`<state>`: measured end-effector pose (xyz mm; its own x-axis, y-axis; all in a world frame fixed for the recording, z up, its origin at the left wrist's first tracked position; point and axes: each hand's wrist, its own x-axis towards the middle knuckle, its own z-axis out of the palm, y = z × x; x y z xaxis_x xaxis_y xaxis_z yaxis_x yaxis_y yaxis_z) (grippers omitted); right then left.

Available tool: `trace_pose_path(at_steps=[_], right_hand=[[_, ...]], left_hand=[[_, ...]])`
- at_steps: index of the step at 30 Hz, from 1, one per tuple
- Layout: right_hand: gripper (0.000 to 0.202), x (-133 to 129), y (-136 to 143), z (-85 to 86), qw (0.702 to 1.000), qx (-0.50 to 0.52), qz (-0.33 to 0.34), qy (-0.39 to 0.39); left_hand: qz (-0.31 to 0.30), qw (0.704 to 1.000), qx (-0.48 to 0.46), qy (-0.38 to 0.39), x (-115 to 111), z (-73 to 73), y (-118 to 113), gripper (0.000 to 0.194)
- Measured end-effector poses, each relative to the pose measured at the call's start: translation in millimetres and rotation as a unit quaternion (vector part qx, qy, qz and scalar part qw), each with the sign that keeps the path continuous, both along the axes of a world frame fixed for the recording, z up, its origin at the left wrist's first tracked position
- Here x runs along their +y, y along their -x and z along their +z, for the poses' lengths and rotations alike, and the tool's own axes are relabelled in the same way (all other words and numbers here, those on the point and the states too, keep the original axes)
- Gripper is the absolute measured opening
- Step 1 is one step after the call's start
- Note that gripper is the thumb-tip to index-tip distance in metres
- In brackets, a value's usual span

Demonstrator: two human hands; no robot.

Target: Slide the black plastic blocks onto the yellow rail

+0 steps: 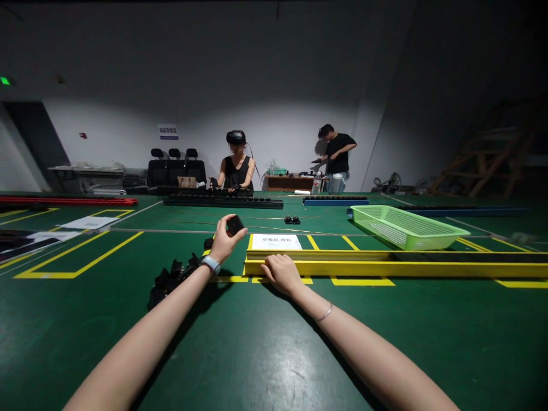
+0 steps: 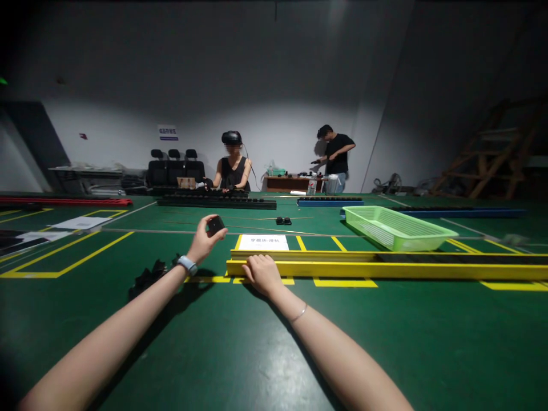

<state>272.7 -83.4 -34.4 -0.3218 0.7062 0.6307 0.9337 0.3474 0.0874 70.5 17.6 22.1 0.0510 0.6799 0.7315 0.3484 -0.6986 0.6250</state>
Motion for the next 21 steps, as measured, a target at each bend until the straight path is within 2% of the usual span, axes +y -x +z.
trace_pose_path(at_steps=[2, 4, 6, 8, 12, 17, 21], right_hand=[[0.028, 0, 0, 0.2, 1.000, -0.002, -0.003, -0.002], [0.028, 0, 0, 0.2, 1.000, -0.004, -0.002, -0.004], [0.027, -1, 0, 0.0, 1.000, -0.006, 0.000, -0.005], [0.027, -1, 0, -0.2, 1.000, -0.005, -0.002, -0.006], [0.026, -1, 0, -0.1, 1.000, 0.000, -0.004, -0.003], [0.027, -1, 0, -0.7, 1.000, 0.005, 0.004, 0.002], [0.027, 0, -1, -1.6, 1.000, 0.005, 0.002, 0.000]], left_hand=[[-0.035, 0.998, 0.034, 0.034, -14, -14.7, 3, 0.055], [-0.035, 0.996, 0.036, 0.079, -23, -34.7, 8, 0.055], [-0.052, 0.988, 0.027, 0.140, -28, -52.9, 11, 0.055], [-0.085, 0.977, 0.011, 0.197, -30, -64.6, 11, 0.058], [-0.148, 0.954, -0.022, 0.261, -34, -68.7, 5, 0.061], [-0.143, 0.950, -0.015, 0.278, -37, -65.8, 7, 0.063], [-0.166, 0.941, -0.021, 0.293, -36, -66.7, 9, 0.061]])
